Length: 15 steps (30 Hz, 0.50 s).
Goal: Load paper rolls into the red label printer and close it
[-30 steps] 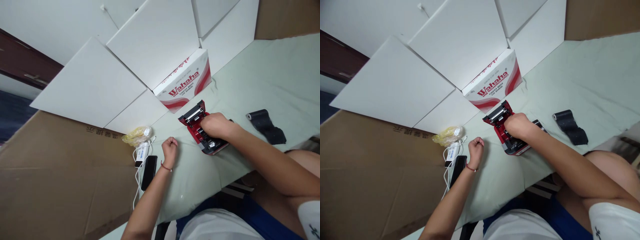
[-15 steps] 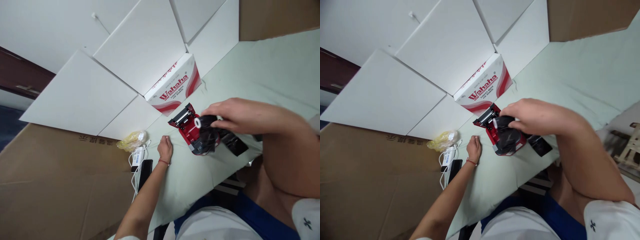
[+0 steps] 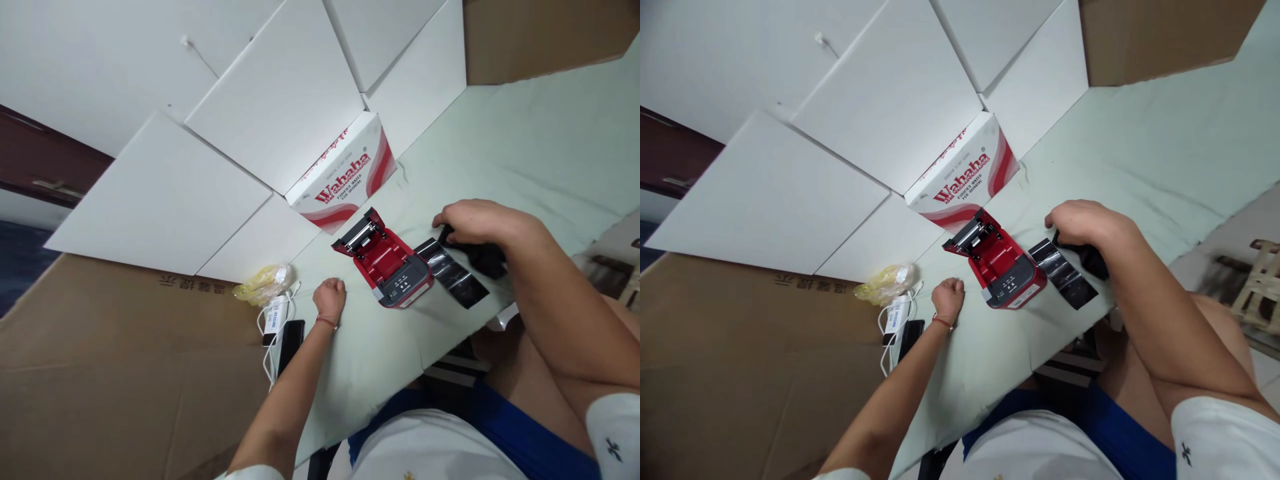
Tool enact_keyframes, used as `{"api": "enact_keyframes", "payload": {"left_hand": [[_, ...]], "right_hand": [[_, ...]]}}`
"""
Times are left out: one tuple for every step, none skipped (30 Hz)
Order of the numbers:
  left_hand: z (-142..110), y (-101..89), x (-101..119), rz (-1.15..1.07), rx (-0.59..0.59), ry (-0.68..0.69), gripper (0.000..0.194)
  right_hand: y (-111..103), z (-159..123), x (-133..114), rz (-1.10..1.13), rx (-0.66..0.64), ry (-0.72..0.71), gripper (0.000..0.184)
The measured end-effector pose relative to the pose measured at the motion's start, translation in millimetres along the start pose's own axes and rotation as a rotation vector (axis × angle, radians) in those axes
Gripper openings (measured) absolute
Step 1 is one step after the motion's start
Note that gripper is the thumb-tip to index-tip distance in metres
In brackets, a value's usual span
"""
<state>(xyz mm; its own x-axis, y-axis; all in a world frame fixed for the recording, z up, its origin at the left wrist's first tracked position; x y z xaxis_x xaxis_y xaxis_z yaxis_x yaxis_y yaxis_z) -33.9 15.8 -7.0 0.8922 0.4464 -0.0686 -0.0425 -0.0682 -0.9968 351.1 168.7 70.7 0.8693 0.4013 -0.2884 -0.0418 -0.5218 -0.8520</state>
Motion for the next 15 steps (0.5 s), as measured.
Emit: {"api": "enact_keyframes", "payload": {"left_hand": [[-0.1,0.2,0.0,-0.004,0.002,0.001,0.029],[-0.3,0.3,0.1,-0.007,0.003,0.003,0.028],[-0.6,0.6,0.2,-0.010,0.005,0.003,0.028],[-0.9,0.8,0.2,-0.012,0.007,0.003,0.028],[-1.2,0.9,0.2,-0.015,0.009,0.001,0.027],[-1.5,1.0,0.1,-0.021,0.015,0.000,0.027],[-1.8,0.9,-0.2,-0.032,0.027,0.003,0.026],[-2.1,0.7,-0.7,-0.048,0.045,0.008,0.026],[-2.3,0.3,-1.4,-0.068,0.067,0.017,0.025],[-2.4,-0.2,-2.1,-0.090,0.092,0.031,0.024],[-2.4,-0.7,-2.8,-0.110,0.116,0.047,0.023],[-2.3,-1.2,-3.4,-0.125,0.132,0.062,0.023],[-2.1,-1.6,-3.8,-0.134,0.136,0.072,0.024],[-1.9,-1.8,-4.0,-0.135,0.129,0.075,0.024],[-1.7,-1.9,-3.8,-0.130,0.114,0.073,0.024]], "right_hand": [[-1.1,0.3,-6.8,-0.013,0.014,-0.015,0.063],[-1.7,0.3,-14.2,-0.024,0.021,-0.029,0.062],[-1.8,0.4,-22.0,-0.035,0.018,-0.035,0.062],[-1.2,0.9,-30.3,-0.047,0.008,-0.038,0.060],[0.0,1.9,-38.8,-0.059,-0.009,-0.042,0.056],[1.6,3.6,-47.1,-0.071,-0.033,-0.049,0.050],[3.4,5.5,-54.8,-0.083,-0.056,-0.054,0.044],[5.0,7.4,-61.2,-0.095,-0.076,-0.055,0.038],[5.9,8.6,-65.9,-0.105,-0.088,-0.056,0.034],[6.0,8.5,-68.5,-0.111,-0.093,-0.063,0.033],[5.0,6.4,-68.7,-0.112,-0.093,-0.076,0.033],[2.9,1.7,-66.3,-0.109,-0.094,-0.094,0.032],[-0.3,-5.8,-61.5,-0.106,-0.107,-0.115,0.031],[-4.8,-16.1,-54.6,-0.088,-0.083,-0.131,0.029],[-10.7,-28.8,-46.3,-0.049,-0.003,-0.134,0.027]]}}
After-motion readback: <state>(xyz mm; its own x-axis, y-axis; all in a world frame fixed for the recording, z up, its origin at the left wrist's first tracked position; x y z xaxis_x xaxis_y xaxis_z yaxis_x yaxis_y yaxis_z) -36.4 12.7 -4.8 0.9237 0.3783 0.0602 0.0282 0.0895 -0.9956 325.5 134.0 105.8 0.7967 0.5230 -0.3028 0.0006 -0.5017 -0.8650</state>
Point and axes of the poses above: each hand's wrist, its own z-axis towards the middle knuckle, its own y-axis out of the palm, x = y × z, the point moved 1 cm from there along z, towards the middle knuckle, and after that the axes turned 4 degrees about -x, right-handed, at the moved point
